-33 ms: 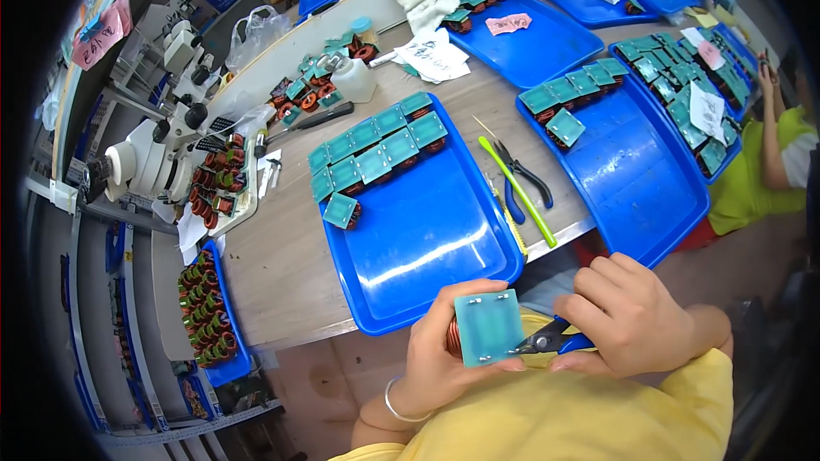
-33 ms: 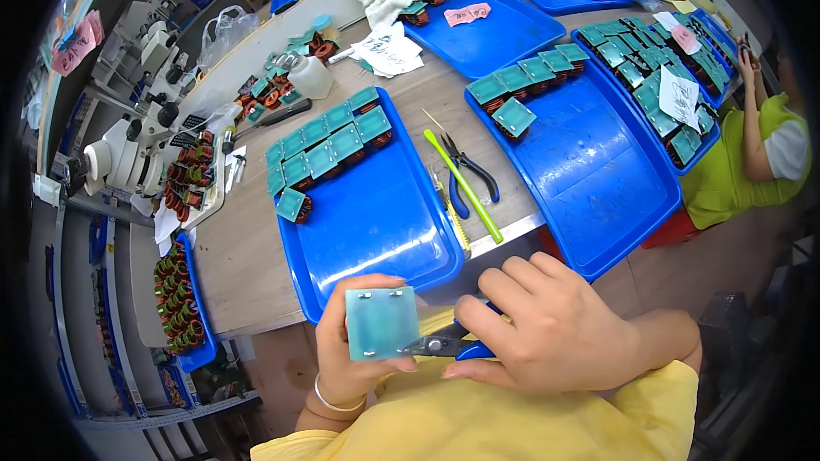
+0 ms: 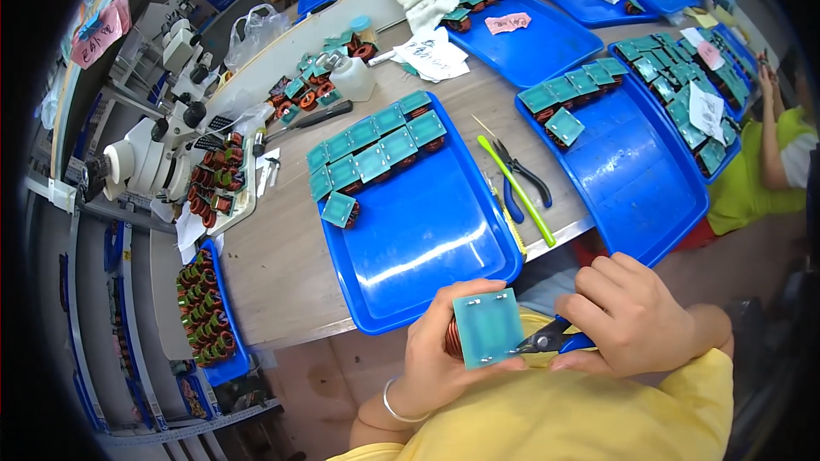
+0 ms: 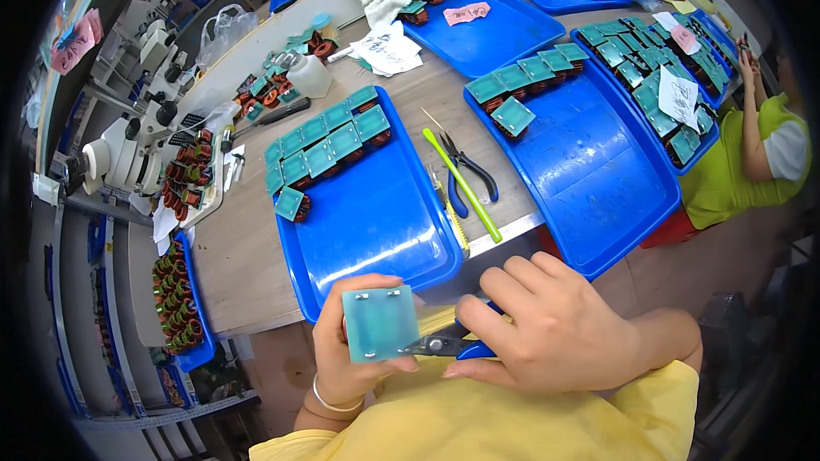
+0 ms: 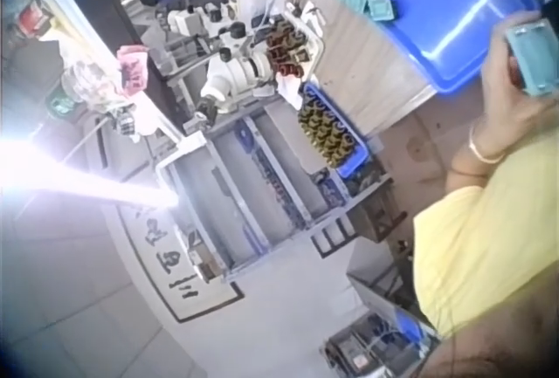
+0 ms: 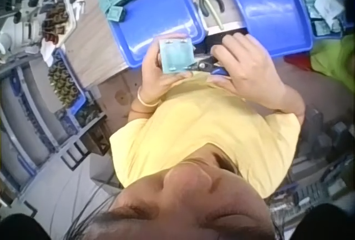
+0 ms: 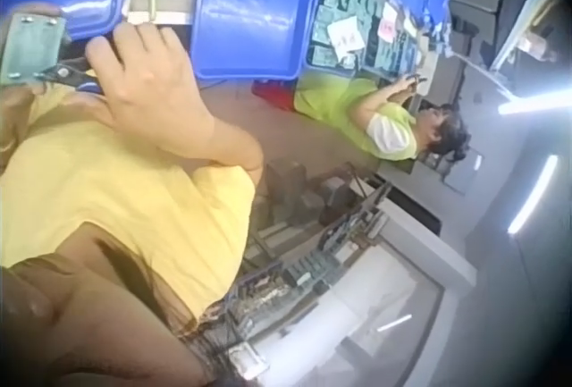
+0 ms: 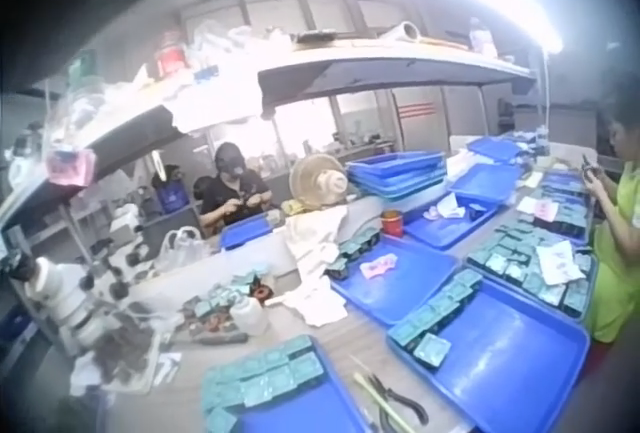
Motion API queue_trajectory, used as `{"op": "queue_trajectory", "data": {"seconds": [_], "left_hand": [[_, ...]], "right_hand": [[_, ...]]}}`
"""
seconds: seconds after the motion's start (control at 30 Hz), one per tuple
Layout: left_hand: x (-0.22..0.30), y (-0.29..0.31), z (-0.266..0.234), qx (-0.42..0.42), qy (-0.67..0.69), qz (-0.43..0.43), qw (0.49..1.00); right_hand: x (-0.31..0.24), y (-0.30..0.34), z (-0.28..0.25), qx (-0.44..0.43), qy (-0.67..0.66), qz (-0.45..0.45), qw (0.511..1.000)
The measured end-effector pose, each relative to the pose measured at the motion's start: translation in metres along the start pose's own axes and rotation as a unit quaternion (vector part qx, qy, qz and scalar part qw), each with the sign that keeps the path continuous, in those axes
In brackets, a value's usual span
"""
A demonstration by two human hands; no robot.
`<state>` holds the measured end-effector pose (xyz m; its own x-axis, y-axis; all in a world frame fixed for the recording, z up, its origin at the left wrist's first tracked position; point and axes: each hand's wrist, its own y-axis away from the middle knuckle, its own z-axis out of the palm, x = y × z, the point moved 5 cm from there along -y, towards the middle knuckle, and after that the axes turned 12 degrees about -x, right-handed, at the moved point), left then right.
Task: Trimming excess wires from electronic components using pliers at an assembly workbench.
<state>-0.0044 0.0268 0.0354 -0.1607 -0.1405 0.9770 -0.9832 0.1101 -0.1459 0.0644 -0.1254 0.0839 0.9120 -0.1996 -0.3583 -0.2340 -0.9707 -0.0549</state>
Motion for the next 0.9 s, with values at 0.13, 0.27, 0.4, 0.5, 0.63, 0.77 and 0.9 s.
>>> {"op": "queue_trajectory", "data": {"seconds": [0.13, 0.27, 0.4, 0.5, 0.63, 0.77, 0.9], "left_hand": [[0.008, -0.002, -0.001, 0.014, -0.084, 0.022, 0.996], [0.014, -0.004, -0.004, 0.028, -0.092, 0.047, 0.994], [0.012, -0.004, -0.003, 0.000, -0.046, 0.032, 0.998], [-0.008, -0.010, 0.005, -0.064, 0.271, -0.017, 0.960], [-0.037, -0.011, 0.025, -0.128, 0.554, -0.001, 0.822], [-0.036, -0.010, 0.027, -0.121, 0.600, 0.018, 0.791], [-0.039, -0.010, 0.025, -0.118, 0.636, 0.032, 0.762]], "right_hand": [[0.000, 0.001, 0.001, -0.006, 0.005, 0.001, 1.000], [-0.001, 0.000, -0.001, -0.004, 0.021, 0.000, 1.000], [0.001, 0.000, -0.001, -0.007, 0.012, -0.017, 1.000], [0.006, 0.004, -0.008, 0.054, -0.049, -0.036, 0.997], [0.011, 0.009, -0.001, 0.065, -0.097, 0.003, 0.993], [0.015, 0.006, 0.008, 0.082, -0.142, 0.001, 0.986], [0.016, 0.001, 0.013, 0.041, -0.132, -0.002, 0.990]]}}
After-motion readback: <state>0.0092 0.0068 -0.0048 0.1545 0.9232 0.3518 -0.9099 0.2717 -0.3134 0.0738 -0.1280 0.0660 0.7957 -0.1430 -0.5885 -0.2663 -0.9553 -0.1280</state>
